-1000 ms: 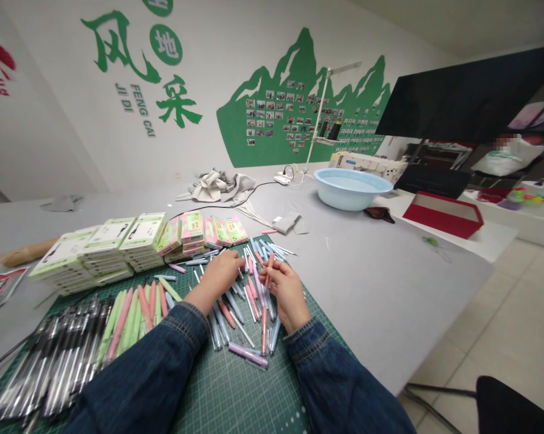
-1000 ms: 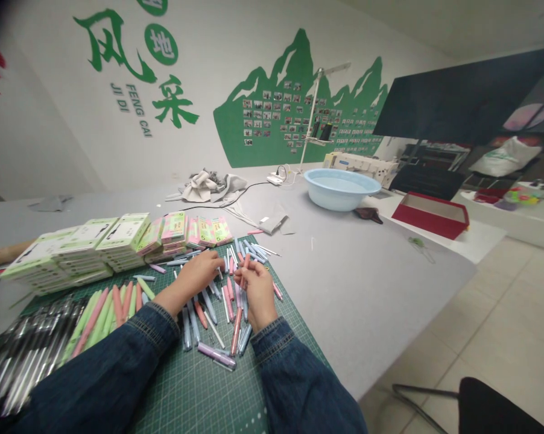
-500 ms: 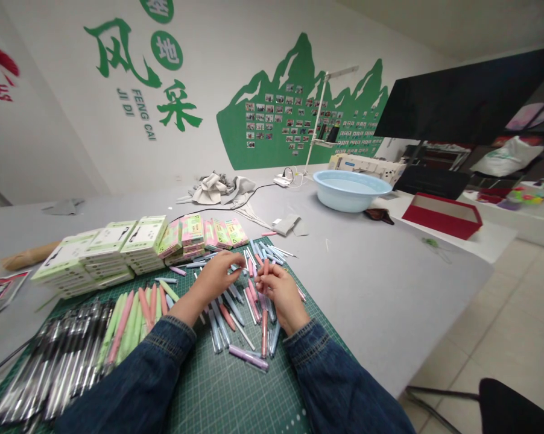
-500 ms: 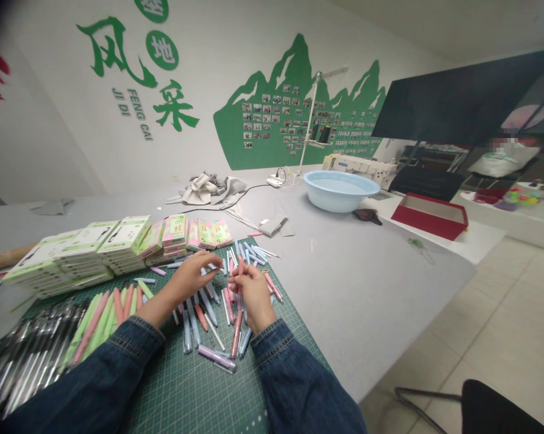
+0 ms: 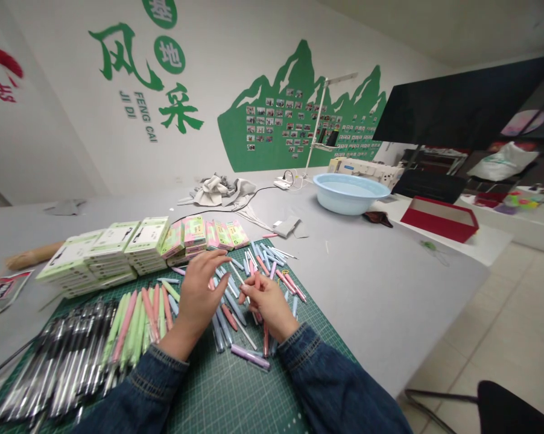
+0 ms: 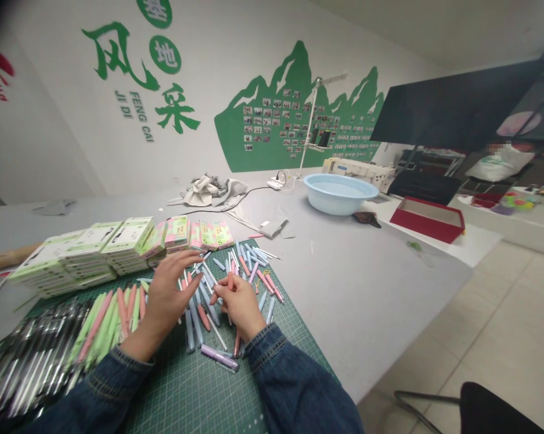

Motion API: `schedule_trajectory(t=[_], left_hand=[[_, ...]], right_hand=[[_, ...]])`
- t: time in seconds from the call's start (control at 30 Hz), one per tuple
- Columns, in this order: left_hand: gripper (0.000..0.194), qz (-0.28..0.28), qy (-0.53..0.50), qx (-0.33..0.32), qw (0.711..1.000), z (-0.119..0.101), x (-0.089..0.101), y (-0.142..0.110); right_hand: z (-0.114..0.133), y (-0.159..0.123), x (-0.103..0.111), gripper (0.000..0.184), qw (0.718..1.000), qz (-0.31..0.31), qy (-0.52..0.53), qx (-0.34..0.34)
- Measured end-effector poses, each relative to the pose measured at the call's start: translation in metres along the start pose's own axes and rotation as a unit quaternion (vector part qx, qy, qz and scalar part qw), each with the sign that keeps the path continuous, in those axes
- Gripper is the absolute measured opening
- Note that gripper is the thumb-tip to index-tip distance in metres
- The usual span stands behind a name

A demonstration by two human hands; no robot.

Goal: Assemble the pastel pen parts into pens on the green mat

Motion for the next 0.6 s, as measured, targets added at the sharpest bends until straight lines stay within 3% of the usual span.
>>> schedule_trajectory(t=[0.03, 0.1, 0.17, 0.23, 0.33, 0.6], left_hand=[[0.023, -0.034, -0.018, 0.064, 0.997, 0.007, 0.004, -0.002], [0.031, -0.026, -0.109, 0.191, 0.975, 0.021, 0.002, -0.007], [0.038, 0.036, -0.244, 0.29, 0.925, 0.029, -0.012, -0.013], [0.04, 0.07, -0.35, 0.344, 0.869, 0.03, -0.024, -0.017], [0.035, 0.066, -0.394, 0.355, 0.845, 0.03, -0.024, -0.014], [0.026, -0.045, -0.41, 0.298, 0.861, 0.024, 0.022, 0.007]], right_hand=[[-0.001, 0.0, 0.001, 0.021, 1.0, -0.006, -0.001, 0.002], [-0.003, 0.0, 0.001, 0.02, 1.0, -0.008, -0.01, 0.008], [-0.004, 0.0, 0.0, 0.019, 1.0, -0.001, -0.027, 0.015], [-0.005, -0.001, -0.003, 0.018, 0.999, 0.008, -0.045, 0.021], [-0.004, -0.003, -0.008, 0.019, 0.997, 0.022, -0.066, 0.03], [0.012, -0.013, -0.023, 0.022, 0.991, 0.088, -0.082, 0.055]])
Point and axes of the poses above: each hand's wrist, its own y-axis towards the middle knuckle, its own x-axis out of the back of the hand, z = x × y, the point moved 5 cm from there along y, towards the middle knuckle, and after that the axes turned 3 degrees about -z, right-handed, at the moved point
